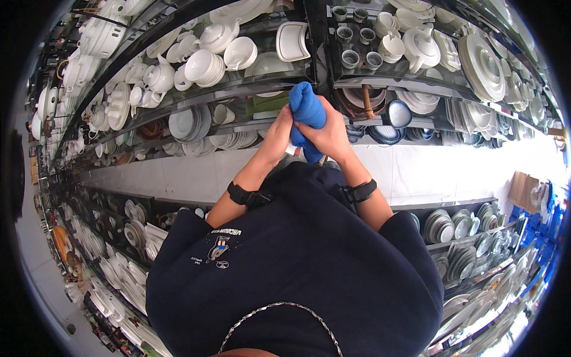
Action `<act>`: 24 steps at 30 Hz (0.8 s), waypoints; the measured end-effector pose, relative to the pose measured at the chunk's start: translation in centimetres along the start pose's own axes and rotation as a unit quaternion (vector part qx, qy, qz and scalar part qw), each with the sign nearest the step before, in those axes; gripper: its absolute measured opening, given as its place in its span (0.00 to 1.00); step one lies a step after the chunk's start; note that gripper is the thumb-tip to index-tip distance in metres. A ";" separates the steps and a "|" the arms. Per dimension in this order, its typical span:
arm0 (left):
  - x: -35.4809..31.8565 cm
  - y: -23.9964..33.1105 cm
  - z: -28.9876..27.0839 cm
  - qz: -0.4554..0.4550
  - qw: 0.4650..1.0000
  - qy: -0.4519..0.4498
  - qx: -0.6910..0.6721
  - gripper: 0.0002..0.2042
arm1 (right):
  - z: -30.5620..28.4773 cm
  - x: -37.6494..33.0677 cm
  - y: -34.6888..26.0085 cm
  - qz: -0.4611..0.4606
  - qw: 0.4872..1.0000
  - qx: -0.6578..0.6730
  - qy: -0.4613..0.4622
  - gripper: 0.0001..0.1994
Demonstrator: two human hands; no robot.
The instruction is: The person wipes various ceramic dishes, including plates, bowls, cups, and saucers, using a blue cloth. They pick up each item from a glass shelf, wipe it, and place it back on the shelf.
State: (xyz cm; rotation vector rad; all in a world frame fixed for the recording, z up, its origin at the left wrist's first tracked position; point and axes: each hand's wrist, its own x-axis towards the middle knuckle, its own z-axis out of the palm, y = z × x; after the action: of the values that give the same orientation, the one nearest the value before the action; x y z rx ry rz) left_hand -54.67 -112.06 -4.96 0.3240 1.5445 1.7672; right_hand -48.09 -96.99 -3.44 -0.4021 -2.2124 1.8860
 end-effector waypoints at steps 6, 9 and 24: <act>0.0 -0.6 -0.3 -0.027 0.998 -0.023 0.059 0.30 | -0.3 -0.1 2.6 0.014 0.985 0.014 0.173 0.21; -0.4 1.0 -0.3 -0.019 0.998 -0.038 -0.049 0.28 | -1.8 0.2 3.3 0.096 0.950 0.178 0.238 0.15; 1.3 2.0 -0.7 0.176 0.983 -0.047 -0.003 0.23 | -1.5 -2.4 4.5 0.262 0.814 0.515 0.059 0.20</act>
State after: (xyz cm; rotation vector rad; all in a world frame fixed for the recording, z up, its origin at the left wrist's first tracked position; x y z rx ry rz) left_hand -56.70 -111.65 -3.64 0.7035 1.4802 1.9901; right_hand -44.97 -95.76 -7.56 -0.8994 -0.7363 2.8508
